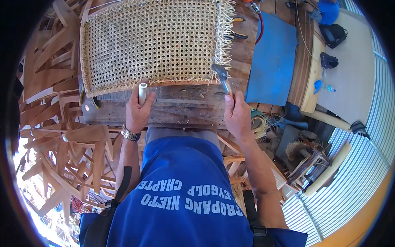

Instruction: Attaching cane webbing to a chair frame using a staple gun, hammer, and chisel.

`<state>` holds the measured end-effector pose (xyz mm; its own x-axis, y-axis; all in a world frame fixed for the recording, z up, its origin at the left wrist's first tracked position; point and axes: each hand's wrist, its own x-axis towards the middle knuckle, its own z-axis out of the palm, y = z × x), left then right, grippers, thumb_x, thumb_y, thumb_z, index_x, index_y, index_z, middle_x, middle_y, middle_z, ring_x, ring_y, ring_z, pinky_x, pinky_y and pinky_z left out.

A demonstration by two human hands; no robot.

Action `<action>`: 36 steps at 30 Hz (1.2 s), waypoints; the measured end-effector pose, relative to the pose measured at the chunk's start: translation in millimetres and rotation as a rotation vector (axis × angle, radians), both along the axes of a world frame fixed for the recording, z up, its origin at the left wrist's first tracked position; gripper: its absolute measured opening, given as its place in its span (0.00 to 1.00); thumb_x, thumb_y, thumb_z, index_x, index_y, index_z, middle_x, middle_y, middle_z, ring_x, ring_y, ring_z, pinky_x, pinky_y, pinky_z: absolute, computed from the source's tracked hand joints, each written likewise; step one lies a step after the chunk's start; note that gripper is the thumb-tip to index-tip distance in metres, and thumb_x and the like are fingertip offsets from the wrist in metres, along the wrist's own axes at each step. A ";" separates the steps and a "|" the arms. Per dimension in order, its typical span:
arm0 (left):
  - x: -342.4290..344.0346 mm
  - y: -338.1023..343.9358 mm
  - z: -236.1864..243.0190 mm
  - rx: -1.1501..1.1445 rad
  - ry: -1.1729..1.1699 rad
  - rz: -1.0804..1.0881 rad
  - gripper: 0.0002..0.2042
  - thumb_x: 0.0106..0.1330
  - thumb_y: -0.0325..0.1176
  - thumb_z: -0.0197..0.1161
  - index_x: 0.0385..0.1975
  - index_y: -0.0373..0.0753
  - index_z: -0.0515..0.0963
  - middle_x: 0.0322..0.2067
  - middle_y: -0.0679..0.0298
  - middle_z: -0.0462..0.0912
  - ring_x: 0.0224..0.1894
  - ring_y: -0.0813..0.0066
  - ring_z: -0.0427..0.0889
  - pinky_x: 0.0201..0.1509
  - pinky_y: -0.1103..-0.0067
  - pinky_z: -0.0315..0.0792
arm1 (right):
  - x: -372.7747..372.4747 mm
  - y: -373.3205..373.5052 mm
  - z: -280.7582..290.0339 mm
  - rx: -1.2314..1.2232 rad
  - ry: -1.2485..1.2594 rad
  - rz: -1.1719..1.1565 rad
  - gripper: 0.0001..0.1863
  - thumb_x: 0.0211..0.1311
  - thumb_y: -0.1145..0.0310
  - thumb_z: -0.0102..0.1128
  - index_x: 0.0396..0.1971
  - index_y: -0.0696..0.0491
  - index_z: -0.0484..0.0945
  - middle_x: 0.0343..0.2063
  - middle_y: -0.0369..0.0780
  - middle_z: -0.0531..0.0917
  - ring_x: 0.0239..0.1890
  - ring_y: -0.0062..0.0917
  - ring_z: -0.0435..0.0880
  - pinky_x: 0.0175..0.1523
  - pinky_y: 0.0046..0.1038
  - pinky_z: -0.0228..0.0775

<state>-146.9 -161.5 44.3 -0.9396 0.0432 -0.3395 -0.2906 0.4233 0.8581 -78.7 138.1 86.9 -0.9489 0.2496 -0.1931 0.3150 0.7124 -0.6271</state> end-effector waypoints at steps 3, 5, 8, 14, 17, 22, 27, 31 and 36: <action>4.7 -6.9 -3.9 0.066 0.020 -0.003 0.22 0.69 0.37 0.67 0.61 0.43 0.75 0.26 0.68 0.79 0.27 0.83 0.72 0.32 0.78 0.71 | 7.5 0.6 -10.9 0.025 0.000 0.003 0.15 0.77 0.59 0.48 0.36 0.56 0.69 0.19 0.51 0.75 0.23 0.51 0.77 0.28 0.44 0.66; 7.7 -11.8 -15.1 0.083 0.104 -0.017 0.21 0.69 0.37 0.67 0.61 0.43 0.75 0.26 0.69 0.79 0.27 0.83 0.71 0.32 0.79 0.71 | 14.8 3.7 -17.0 0.036 -0.015 0.021 0.14 0.77 0.60 0.48 0.37 0.56 0.68 0.20 0.53 0.76 0.25 0.54 0.78 0.28 0.46 0.66; 6.2 -15.3 -10.3 0.105 0.117 -0.018 0.21 0.69 0.36 0.67 0.61 0.44 0.75 0.26 0.71 0.78 0.27 0.85 0.70 0.33 0.81 0.70 | 18.2 -5.1 -8.4 0.084 -0.015 -0.029 0.15 0.79 0.59 0.44 0.37 0.57 0.71 0.20 0.49 0.76 0.22 0.46 0.77 0.29 0.41 0.67; 4.8 -18.3 2.1 0.149 -0.053 0.000 0.22 0.69 0.38 0.67 0.61 0.42 0.75 0.28 0.70 0.80 0.29 0.86 0.71 0.34 0.82 0.70 | 15.9 -7.9 -8.9 0.074 -0.005 -0.082 0.16 0.79 0.59 0.43 0.39 0.57 0.72 0.21 0.51 0.77 0.23 0.48 0.77 0.30 0.42 0.67; 3.4 -14.6 12.2 0.172 -0.087 0.003 0.22 0.69 0.40 0.66 0.61 0.42 0.75 0.30 0.66 0.82 0.29 0.82 0.75 0.34 0.80 0.72 | 23.2 1.2 -18.3 0.135 -0.076 -0.002 0.16 0.79 0.59 0.43 0.39 0.57 0.72 0.21 0.51 0.76 0.22 0.47 0.76 0.30 0.42 0.67; 6.0 3.7 32.7 0.131 0.133 -0.162 0.21 0.70 0.43 0.62 0.59 0.41 0.76 0.33 0.58 0.84 0.30 0.63 0.82 0.34 0.69 0.74 | 16.7 3.9 -6.6 0.009 -0.086 -0.399 0.15 0.78 0.59 0.44 0.38 0.56 0.72 0.24 0.52 0.79 0.27 0.53 0.78 0.33 0.46 0.68; 38.8 20.8 7.8 -0.206 0.006 -1.004 0.17 0.66 0.45 0.61 0.53 0.53 0.80 0.35 0.59 0.83 0.40 0.55 0.81 0.43 0.61 0.73 | -17.8 74.6 -55.8 0.401 0.006 -0.166 0.12 0.74 0.62 0.51 0.38 0.56 0.75 0.27 0.51 0.80 0.30 0.51 0.80 0.34 0.47 0.70; 83.1 -15.5 -46.9 -0.577 0.085 -1.070 0.13 0.62 0.37 0.61 0.45 0.59 0.84 0.36 0.65 0.83 0.44 0.62 0.82 0.63 0.48 0.62 | -47.3 108.5 -72.0 0.456 0.084 0.245 0.09 0.65 0.65 0.59 0.39 0.54 0.77 0.29 0.48 0.79 0.33 0.50 0.80 0.36 0.47 0.72; 78.9 -33.0 -49.4 -0.737 0.161 -0.734 0.12 0.59 0.32 0.56 0.35 0.55 0.86 0.42 0.66 0.83 0.62 0.54 0.74 0.73 0.39 0.48 | -82.2 107.1 -122.6 0.335 0.093 0.388 0.16 0.57 0.72 0.63 0.47 0.54 0.78 0.40 0.48 0.79 0.41 0.46 0.79 0.43 0.43 0.72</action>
